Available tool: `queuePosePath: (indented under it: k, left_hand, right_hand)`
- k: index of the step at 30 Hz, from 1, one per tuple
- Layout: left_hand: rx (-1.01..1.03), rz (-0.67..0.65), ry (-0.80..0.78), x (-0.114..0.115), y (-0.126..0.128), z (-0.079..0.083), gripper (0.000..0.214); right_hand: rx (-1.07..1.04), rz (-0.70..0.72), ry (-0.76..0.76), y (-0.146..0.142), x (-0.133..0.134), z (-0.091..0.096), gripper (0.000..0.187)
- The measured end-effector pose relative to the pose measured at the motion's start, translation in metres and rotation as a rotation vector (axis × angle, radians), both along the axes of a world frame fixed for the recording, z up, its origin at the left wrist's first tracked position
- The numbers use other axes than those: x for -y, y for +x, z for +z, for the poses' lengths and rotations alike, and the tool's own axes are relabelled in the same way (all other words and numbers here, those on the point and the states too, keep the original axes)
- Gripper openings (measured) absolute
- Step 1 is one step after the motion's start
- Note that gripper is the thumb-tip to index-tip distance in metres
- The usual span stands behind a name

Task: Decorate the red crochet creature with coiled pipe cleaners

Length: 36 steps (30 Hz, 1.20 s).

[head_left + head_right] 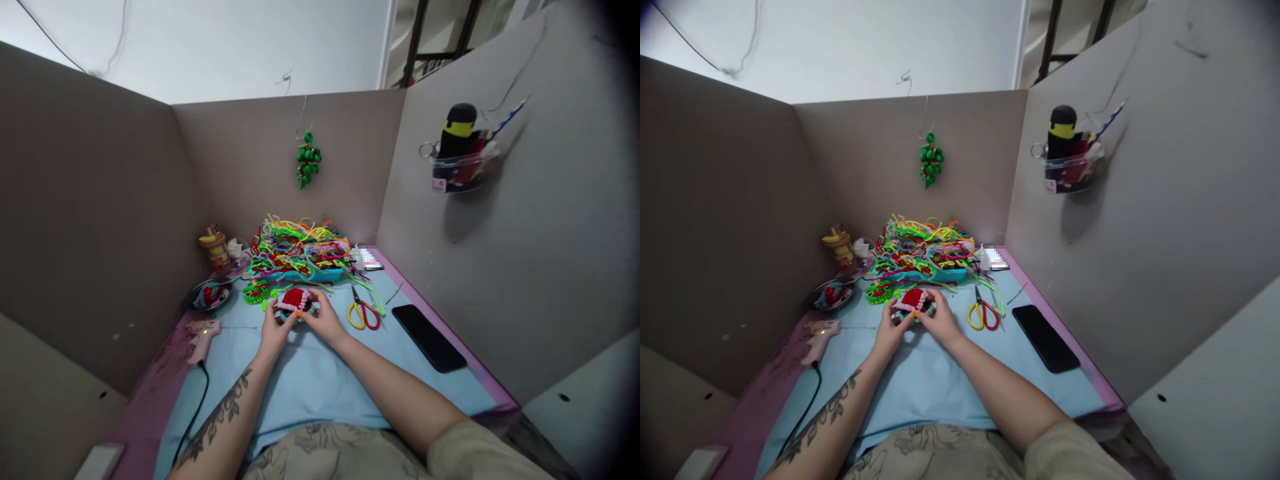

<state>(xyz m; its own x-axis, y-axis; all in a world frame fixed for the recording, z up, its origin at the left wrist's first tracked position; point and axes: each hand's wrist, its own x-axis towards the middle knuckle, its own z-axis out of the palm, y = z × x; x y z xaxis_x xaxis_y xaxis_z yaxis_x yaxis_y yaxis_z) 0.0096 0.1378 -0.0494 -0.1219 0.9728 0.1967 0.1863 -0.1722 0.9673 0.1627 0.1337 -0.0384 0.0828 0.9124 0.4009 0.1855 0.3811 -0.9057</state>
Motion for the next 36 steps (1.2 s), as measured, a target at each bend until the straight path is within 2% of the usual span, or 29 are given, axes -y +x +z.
queuePosePath:
  k: [6, 14, 23, 29, 36]
  left_hand:
    - [-0.051, 0.009, 0.006, 0.0, -0.001, -0.001, 0.071]
    - [0.047, -0.063, 0.023, 0.0, 0.0, -0.001, 0.068]
    - [0.069, -0.05, -0.005, 0.003, 0.0, 0.005, 0.068]
    - [0.158, -0.145, -0.104, 0.005, -0.003, 0.01, 0.074]
    - [0.181, -0.251, -0.087, 0.008, -0.004, 0.013, 0.09]
  right_hand:
    - [0.007, -0.008, 0.01, -0.002, -0.001, -0.002, 0.057]
    - [-0.015, -0.049, -0.012, -0.004, 0.001, 0.0, 0.055]
    - [-0.007, -0.066, -0.04, -0.004, 0.001, 0.001, 0.054]
    - [-0.121, -0.036, -0.119, 0.002, 0.0, 0.005, 0.051]
    - [-0.219, 0.03, -0.157, 0.008, -0.004, 0.0, 0.048]
